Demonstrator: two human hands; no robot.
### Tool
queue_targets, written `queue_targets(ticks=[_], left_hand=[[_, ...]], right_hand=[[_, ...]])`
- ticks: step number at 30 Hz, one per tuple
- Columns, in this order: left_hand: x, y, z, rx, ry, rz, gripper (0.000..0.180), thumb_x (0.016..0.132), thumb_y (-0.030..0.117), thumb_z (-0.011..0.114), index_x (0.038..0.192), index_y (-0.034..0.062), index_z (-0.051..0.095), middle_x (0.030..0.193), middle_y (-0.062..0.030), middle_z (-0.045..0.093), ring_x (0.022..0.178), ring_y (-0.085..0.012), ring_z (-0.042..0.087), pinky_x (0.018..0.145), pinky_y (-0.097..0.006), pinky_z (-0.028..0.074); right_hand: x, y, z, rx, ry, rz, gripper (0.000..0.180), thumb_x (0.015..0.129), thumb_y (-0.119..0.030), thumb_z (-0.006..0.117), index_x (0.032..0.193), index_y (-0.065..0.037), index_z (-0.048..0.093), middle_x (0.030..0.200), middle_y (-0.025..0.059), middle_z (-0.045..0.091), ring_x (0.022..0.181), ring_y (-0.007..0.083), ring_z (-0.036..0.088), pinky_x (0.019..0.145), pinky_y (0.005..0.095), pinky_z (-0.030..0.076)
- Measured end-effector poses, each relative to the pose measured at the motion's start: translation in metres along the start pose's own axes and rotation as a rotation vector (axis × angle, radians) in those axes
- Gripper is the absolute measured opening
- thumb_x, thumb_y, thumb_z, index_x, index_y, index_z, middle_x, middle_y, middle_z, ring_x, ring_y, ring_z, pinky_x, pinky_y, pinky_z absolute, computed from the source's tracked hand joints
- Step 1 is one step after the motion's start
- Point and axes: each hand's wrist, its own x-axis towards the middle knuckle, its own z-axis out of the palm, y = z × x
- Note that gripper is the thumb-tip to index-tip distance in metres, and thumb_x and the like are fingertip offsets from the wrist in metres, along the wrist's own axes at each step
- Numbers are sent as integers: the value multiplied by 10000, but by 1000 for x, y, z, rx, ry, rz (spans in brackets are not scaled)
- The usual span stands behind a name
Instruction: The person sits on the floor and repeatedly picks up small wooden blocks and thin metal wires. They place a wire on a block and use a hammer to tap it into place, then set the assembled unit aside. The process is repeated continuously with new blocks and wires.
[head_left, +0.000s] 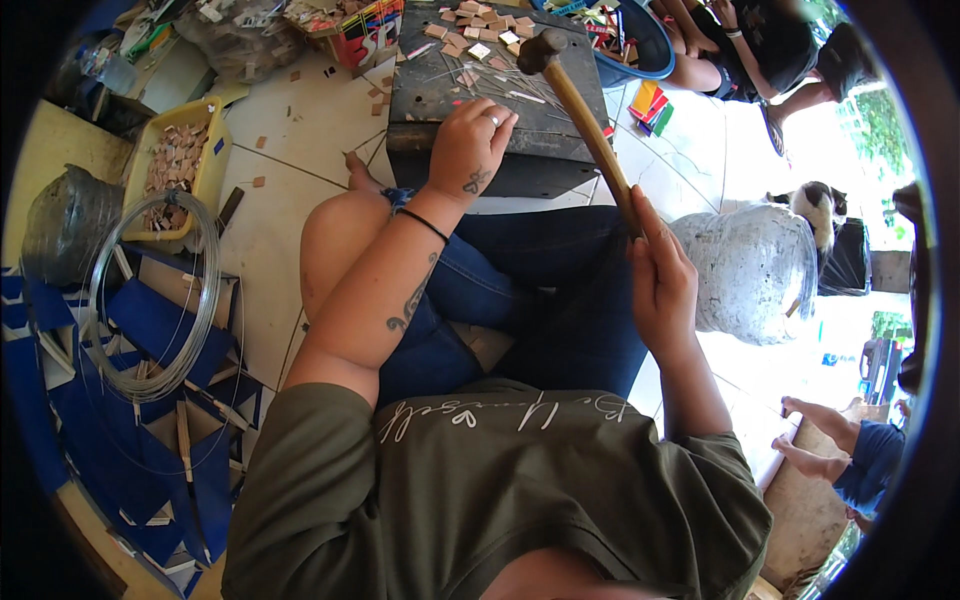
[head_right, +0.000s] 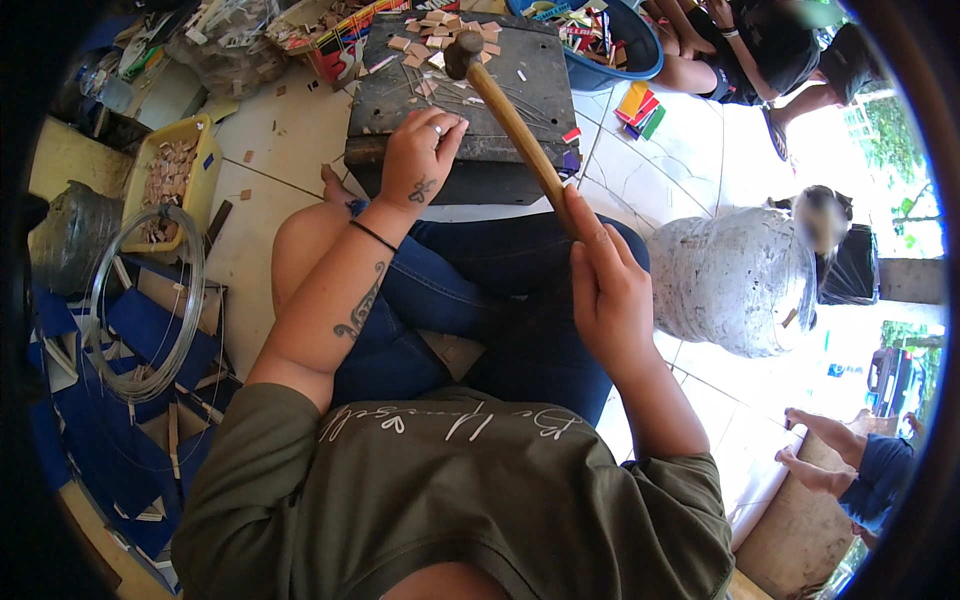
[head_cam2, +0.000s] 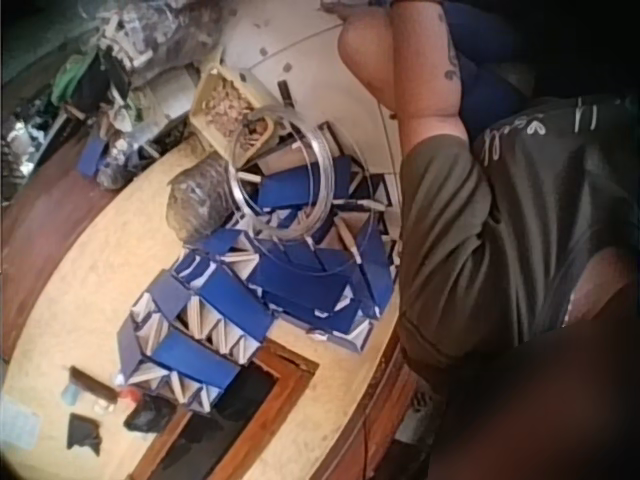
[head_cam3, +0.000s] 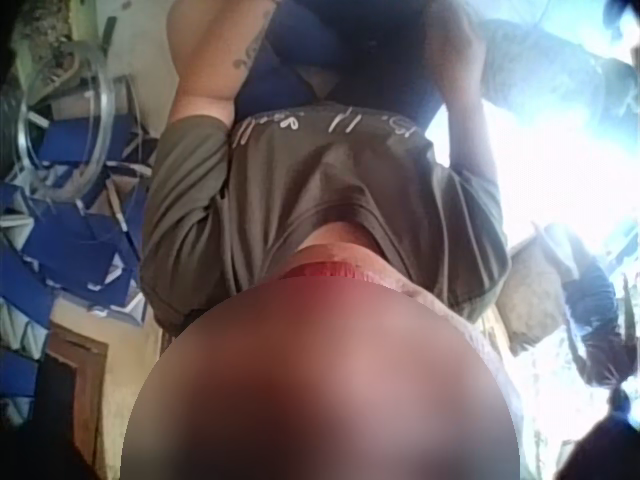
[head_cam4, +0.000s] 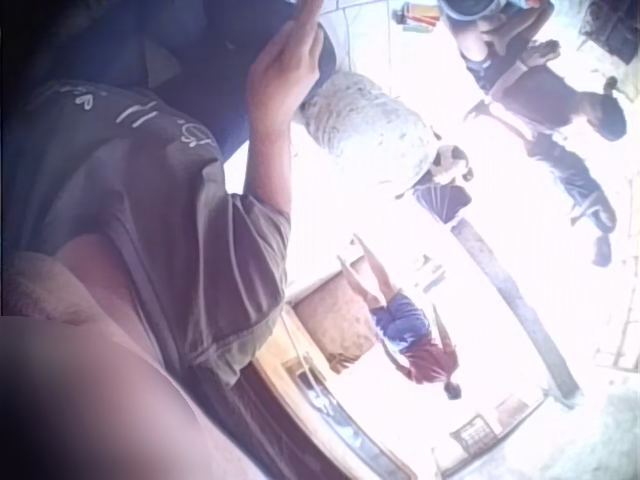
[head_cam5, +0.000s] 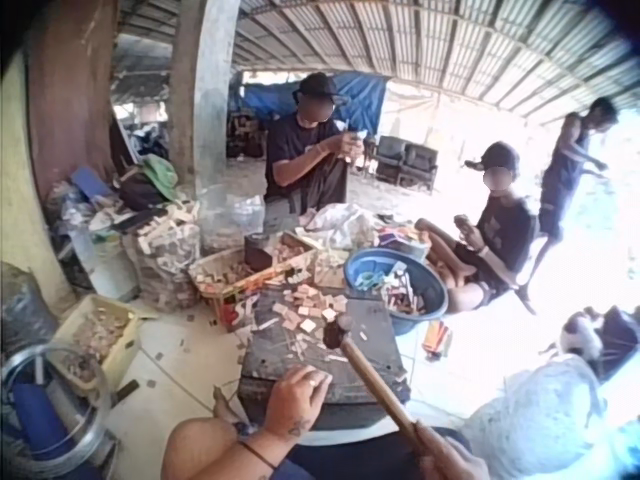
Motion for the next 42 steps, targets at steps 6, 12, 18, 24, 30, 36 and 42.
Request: queue_targets(ticks=[6, 12, 18, 24, 30, 36, 42], left_hand=[[0, 0, 0, 6, 5, 0, 71, 844, 66, 655, 815, 4, 637, 788, -126, 622, 761, -336, 597, 713, -391, 488], [-2, -1, 3, 12, 10, 7, 59, 847, 65, 650, 829, 10, 637, 790, -124, 626, 753, -336, 606, 736, -388, 488], [-3, 0, 3, 11, 19, 1, 70, 851, 67, 648, 818, 10, 627, 792, -129, 631, 747, -339, 607, 742, -396, 486], [-3, 0, 2, 5, 11, -12, 76, 849, 69, 652, 814, 8, 623, 789, -133, 630, 748, -341, 605, 738, -395, 484], [-3, 0, 2, 24, 1, 5, 77, 845, 77, 645, 811, 9, 631, 799, -114, 609, 791, -314, 592, 730, -392, 487], [-4, -3, 3, 18, -1, -8, 79, 837, 79, 656, 804, 12, 629, 800, -114, 611, 783, -312, 592, 729, -393, 487], [-1, 1, -2, -28, -19, -35, 92, 822, 98, 693, 825, 14, 656, 792, -112, 645, 733, -290, 620, 752, -377, 489]], right_hand=[[0, 0, -1, 23, -18, 12, 460, 930, 1, 500, 1370, -130, 517, 1017, 173, 644, 823, 311, 653, 761, 351, 507], [-1, 3, 0, 16, -62, 52, 464, 924, 8, 510, 1367, -129, 521, 968, 163, 635, 784, 290, 629, 723, 336, 499], [3, 7, 2, 27, -56, 26, 459, 927, 5, 508, 1366, -129, 523, 946, 162, 632, 749, 281, 620, 712, 329, 497], [5, 10, 4, 29, -41, -4, 461, 927, 14, 502, 1366, -126, 521, 936, 165, 632, 744, 285, 624, 710, 330, 498], [6, 15, 6, 12, 44, -115, 446, 929, 2, 508, 1358, -118, 526, 1012, 180, 646, 769, 286, 637, 728, 323, 506], [6, 26, 6, 86, -121, 200, 427, 959, -34, 489, 1376, -122, 506, 1001, 174, 652, 760, 202, 615, 738, 315, 495], [50, 74, 40, -101, 140, 132, 403, 958, -145, 523, 1360, -148, 495, 1000, 164, 663, 825, 305, 671, 729, 398, 515]])
